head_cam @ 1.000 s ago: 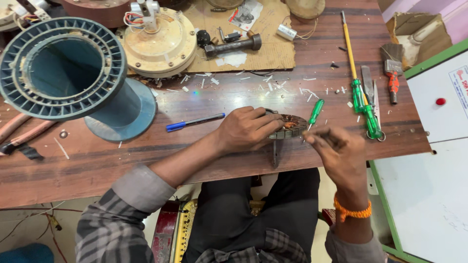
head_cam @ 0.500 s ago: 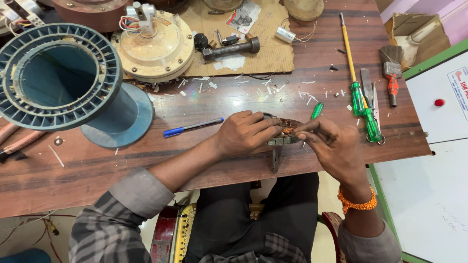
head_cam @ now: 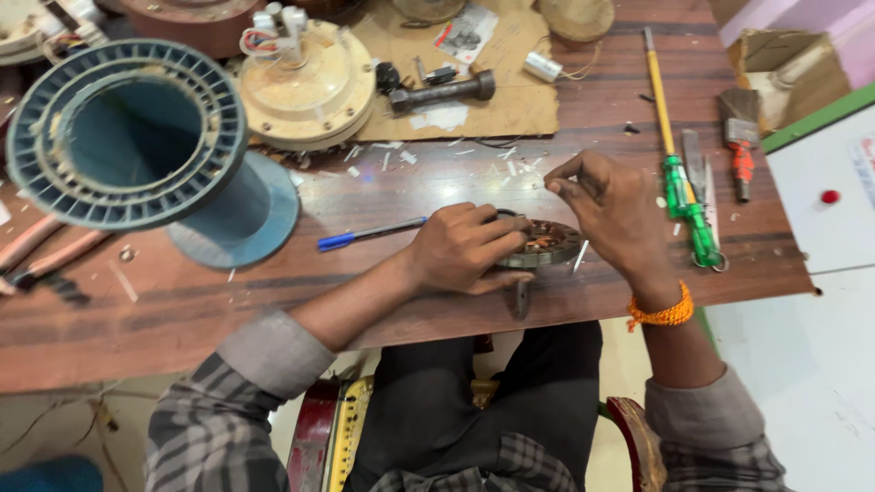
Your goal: The person sits at a workbench and winds copper wire coils into the slots of a fan motor stator, pressing each coil down by hand and using a small screwdriver to seat the windings. They rotate the stator as they work around its slots, fitting the wire into place slot by slot.
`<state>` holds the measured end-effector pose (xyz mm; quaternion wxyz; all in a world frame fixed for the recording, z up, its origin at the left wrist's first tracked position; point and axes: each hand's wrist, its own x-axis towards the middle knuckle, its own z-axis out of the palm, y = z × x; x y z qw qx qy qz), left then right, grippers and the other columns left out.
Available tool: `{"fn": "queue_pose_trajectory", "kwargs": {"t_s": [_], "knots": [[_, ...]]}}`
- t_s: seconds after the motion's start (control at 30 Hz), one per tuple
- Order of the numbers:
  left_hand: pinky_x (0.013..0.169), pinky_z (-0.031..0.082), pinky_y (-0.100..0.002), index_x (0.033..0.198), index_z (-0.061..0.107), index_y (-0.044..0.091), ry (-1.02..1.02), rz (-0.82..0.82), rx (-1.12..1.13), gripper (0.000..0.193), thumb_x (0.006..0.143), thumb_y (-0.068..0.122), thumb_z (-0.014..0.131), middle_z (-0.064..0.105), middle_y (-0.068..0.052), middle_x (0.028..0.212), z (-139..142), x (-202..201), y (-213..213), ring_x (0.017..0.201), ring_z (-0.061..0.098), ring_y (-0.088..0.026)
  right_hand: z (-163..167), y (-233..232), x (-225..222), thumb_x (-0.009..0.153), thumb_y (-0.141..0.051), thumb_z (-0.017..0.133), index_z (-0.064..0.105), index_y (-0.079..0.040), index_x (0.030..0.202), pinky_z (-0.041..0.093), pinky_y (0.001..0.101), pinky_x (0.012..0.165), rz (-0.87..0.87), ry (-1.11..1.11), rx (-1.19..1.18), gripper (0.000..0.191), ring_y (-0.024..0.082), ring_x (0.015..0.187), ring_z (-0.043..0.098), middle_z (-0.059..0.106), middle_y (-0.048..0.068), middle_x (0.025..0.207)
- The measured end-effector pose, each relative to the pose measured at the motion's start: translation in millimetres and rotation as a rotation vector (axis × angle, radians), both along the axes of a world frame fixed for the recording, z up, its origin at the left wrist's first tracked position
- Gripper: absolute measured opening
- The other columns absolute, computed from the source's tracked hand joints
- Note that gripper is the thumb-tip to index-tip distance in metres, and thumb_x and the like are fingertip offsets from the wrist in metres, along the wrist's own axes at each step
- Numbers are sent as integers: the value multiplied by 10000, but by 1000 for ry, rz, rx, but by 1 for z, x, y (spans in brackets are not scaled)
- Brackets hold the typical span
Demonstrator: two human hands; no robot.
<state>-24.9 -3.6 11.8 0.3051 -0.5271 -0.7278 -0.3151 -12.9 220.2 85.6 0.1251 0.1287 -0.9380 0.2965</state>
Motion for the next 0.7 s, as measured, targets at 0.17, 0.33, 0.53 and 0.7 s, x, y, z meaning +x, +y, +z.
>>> {"fn": "queue_pose_trajectory", "kwargs": {"t_s": [0.17,0.33,0.53,0.7], "knots": [[688,540,-384,985,657,104,-169,247,-85,342,934,429,751,682,-46,991,3,10,-39,845,661,-256,-10,-7,-6,937,-144,776,749,-47,1009,397,337,522,23,-58,-10,123,135,562,520,632,102,691],[613,558,-397,1141,636,91,-344,514,-431,300,936,305,680,644,-103,1138,-5,-2,-79,923,661,-285,-14,-13,-14,903,-145,787,782,-68,996,325,353,490,2,-119,-63,121,132,517,407,486,80,564],[692,566,-400,1308,621,109,-232,760,-475,514,798,93,689,632,-165,1287,-8,-9,-103,1024,627,-323,-14,-15,-16,888,-167,811,778,-58,949,327,353,481,30,-64,-56,129,140,502,403,480,73,553],[949,519,-464,1299,635,122,-568,450,31,473,889,282,806,729,-83,1101,9,-12,-56,1044,631,-286,-12,-20,-19,876,-198,830,752,-38,917,369,357,465,64,-24,-15,183,171,455,464,551,117,563]]}}
